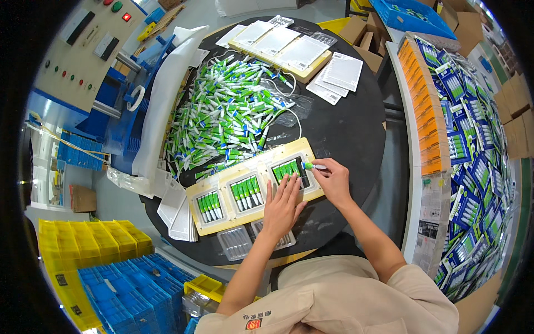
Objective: The person places green cylindrical components into a multi-slot tray, then covers each slot with a white paper sheet and a clear plastic cover. They repeat this sequence across multiple slots, retrieving paper sheets from a nearby cardboard box and stacking the completed units on the table.
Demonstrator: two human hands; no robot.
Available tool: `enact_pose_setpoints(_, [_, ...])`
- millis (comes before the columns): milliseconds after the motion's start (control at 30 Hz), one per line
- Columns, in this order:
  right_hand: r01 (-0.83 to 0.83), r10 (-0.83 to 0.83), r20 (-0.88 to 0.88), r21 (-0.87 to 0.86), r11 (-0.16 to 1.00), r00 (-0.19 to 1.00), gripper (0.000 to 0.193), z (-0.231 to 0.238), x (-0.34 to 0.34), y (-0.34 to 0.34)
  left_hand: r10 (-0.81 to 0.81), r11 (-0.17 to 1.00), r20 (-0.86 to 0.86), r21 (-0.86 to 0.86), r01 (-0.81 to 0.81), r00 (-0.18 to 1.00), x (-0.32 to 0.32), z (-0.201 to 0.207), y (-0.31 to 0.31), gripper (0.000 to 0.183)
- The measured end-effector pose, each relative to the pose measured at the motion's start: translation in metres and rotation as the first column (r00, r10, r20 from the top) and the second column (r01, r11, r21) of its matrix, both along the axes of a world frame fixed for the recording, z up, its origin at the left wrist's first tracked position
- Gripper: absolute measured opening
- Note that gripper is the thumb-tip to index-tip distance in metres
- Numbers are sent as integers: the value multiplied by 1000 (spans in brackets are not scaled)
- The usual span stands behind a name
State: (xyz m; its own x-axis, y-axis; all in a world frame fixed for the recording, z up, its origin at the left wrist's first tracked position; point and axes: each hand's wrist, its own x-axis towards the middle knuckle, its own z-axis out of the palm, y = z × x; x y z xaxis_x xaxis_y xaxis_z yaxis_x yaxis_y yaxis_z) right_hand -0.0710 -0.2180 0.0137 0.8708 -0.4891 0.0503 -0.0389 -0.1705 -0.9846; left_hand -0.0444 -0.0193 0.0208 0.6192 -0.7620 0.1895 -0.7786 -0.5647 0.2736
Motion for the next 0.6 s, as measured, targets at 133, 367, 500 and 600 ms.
enact_pose_setpoints(133, [52,177,237,-724,687,955,26,1,-4,2,-10,999,-6,40,11,1000,4,-2,-1,66])
enact_pose_setpoints(367, [-88,293,64,-876,475,954,33,-8,-4,17,-25,998,-2,56,25,1000,5,-10,4,65])
enact_pose_setpoints(500, [-59,249,84,-855,516,965,33,-9,-9,21,-29,998,32,53,28,999,5,-11,5,65])
enact_pose_setpoints(600, [-88,263,55,-860,503,963,35,-8,-10,20,-39,998,42,54,37,998,6,-12,5,65])
